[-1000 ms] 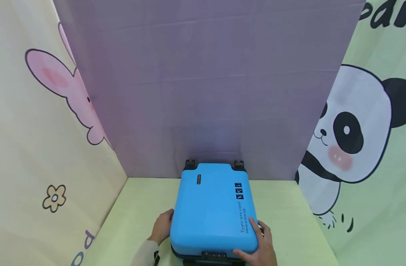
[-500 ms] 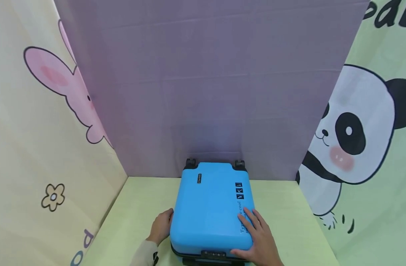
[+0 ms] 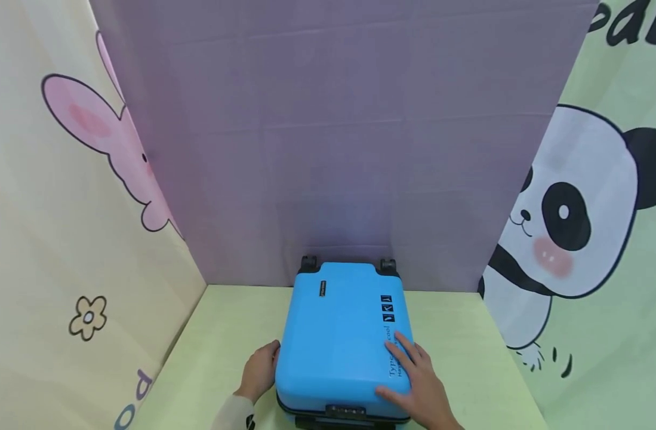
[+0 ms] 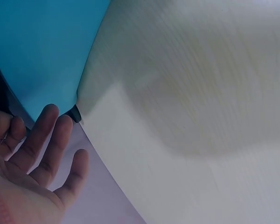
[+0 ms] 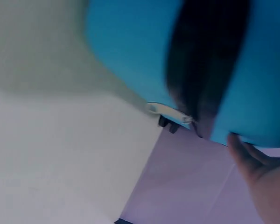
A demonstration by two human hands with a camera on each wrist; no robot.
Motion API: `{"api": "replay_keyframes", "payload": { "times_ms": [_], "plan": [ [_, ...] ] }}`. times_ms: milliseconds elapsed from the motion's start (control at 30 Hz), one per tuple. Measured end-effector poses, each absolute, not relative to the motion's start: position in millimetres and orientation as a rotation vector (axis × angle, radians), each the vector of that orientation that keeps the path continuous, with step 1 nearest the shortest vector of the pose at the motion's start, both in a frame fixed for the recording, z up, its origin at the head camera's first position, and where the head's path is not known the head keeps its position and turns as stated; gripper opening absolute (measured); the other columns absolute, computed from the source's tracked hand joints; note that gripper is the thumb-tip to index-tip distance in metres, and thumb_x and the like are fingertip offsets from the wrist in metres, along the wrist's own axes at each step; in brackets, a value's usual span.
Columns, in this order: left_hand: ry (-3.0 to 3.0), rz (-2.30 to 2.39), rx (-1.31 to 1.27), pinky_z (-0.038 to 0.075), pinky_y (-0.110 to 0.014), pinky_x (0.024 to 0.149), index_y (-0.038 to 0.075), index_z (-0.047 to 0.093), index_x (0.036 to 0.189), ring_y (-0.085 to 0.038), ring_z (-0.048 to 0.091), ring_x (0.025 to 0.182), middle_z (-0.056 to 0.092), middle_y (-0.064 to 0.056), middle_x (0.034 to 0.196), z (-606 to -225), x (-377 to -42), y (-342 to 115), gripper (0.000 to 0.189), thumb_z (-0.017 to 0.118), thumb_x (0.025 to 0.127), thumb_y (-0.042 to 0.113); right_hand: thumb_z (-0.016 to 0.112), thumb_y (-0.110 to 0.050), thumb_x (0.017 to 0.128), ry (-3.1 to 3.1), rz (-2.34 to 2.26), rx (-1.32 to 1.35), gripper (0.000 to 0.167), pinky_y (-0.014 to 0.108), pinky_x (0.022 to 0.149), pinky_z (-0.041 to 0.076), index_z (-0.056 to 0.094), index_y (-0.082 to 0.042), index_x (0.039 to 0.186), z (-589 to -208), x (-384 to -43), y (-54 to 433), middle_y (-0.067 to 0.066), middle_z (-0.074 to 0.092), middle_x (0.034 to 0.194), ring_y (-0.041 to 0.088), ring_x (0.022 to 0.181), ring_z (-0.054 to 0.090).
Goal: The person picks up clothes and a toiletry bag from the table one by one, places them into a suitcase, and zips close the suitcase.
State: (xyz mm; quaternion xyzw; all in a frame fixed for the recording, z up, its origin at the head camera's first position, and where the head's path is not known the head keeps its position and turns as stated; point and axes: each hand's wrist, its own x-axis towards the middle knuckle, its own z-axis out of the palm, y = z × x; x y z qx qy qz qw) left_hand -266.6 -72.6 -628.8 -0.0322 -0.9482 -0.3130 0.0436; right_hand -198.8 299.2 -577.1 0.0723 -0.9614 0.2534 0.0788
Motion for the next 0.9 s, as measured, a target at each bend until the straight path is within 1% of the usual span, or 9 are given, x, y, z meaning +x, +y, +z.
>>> {"api": "replay_keyframes", "payload": {
  "times_ms": [67, 167, 300, 400, 500, 633, 900],
  "plan": [
    [-2.902, -0.959, -0.084, 0.037, -0.022, 0.052, 0.019, 0.061, 0.083, -0.006, 0.045, 0.056, 0.050, 0.009, 0.066, -630, -266, -73, 0.023, 0.053, 0.104, 0.019, 0.069, -0.077, 0.078, -2.931, 0.823, 0.187, 0.092, 0.068, 0.094, 0.050, 0.046, -0.031, 0.154, -571, -204, 298, 0.002, 0.028, 0.168, 0.046, 0.146, 0.033],
    [-2.898, -0.956, -0.076, 0.037, -0.022, 0.053, 0.019, 0.062, 0.084, -0.006, 0.045, 0.056, 0.051, 0.009, 0.067, -631, -265, -73, 0.022, 0.054, 0.104, 0.019, 0.067, -0.077, 0.080, -3.002, 0.893, 0.148, 0.091, 0.070, 0.094, 0.049, 0.042, -0.033, 0.156, -564, -213, 298, 0.002, 0.020, 0.171, 0.048, 0.149, 0.030],
    [-2.881, -0.968, -0.055, 0.036, -0.023, 0.052, 0.018, 0.062, 0.085, -0.006, 0.044, 0.056, 0.051, 0.009, 0.067, -632, -263, -73, 0.021, 0.054, 0.104, 0.019, 0.064, -0.078, 0.081, -3.082, 0.936, 0.128, 0.092, 0.074, 0.092, 0.046, 0.036, -0.037, 0.159, -555, -229, 296, 0.003, 0.012, 0.173, 0.054, 0.149, 0.029],
    [-2.868, -0.998, -0.028, 0.035, -0.023, 0.051, 0.018, 0.060, 0.083, -0.007, 0.043, 0.055, 0.049, 0.008, 0.066, -633, -261, -74, 0.022, 0.054, 0.104, 0.019, 0.064, -0.078, 0.081, -3.124, 0.984, 0.123, 0.095, 0.078, 0.092, 0.043, 0.031, -0.037, 0.160, -549, -241, 294, 0.003, 0.006, 0.174, 0.060, 0.148, 0.026],
    [-2.875, -1.031, -0.011, 0.034, -0.023, 0.051, 0.019, 0.057, 0.080, -0.007, 0.042, 0.055, 0.046, 0.009, 0.065, -636, -257, -75, 0.025, 0.054, 0.105, 0.019, 0.063, -0.079, 0.081, -3.156, 1.007, 0.102, 0.097, 0.080, 0.093, 0.040, 0.028, -0.037, 0.161, -544, -250, 291, 0.002, 0.000, 0.175, 0.062, 0.147, 0.024],
    [-2.892, -1.046, -0.020, 0.034, -0.022, 0.050, 0.020, 0.055, 0.079, -0.006, 0.041, 0.055, 0.044, 0.010, 0.065, -640, -250, -76, 0.026, 0.053, 0.105, 0.019, 0.063, -0.079, 0.082, -3.168, 1.007, 0.096, 0.098, 0.082, 0.093, 0.038, 0.026, -0.036, 0.162, -541, -257, 290, 0.002, -0.004, 0.175, 0.064, 0.146, 0.022],
    [-2.884, -1.021, -0.050, 0.033, -0.022, 0.050, 0.021, 0.052, 0.075, -0.004, 0.038, 0.054, 0.042, 0.011, 0.063, -639, -230, -77, 0.029, 0.055, 0.104, 0.018, 0.059, -0.081, 0.082, -3.157, 0.979, 0.081, 0.099, 0.080, 0.093, 0.039, 0.023, -0.036, 0.163, -541, -262, 290, 0.005, -0.005, 0.174, 0.066, 0.145, 0.022]
  ]
}}
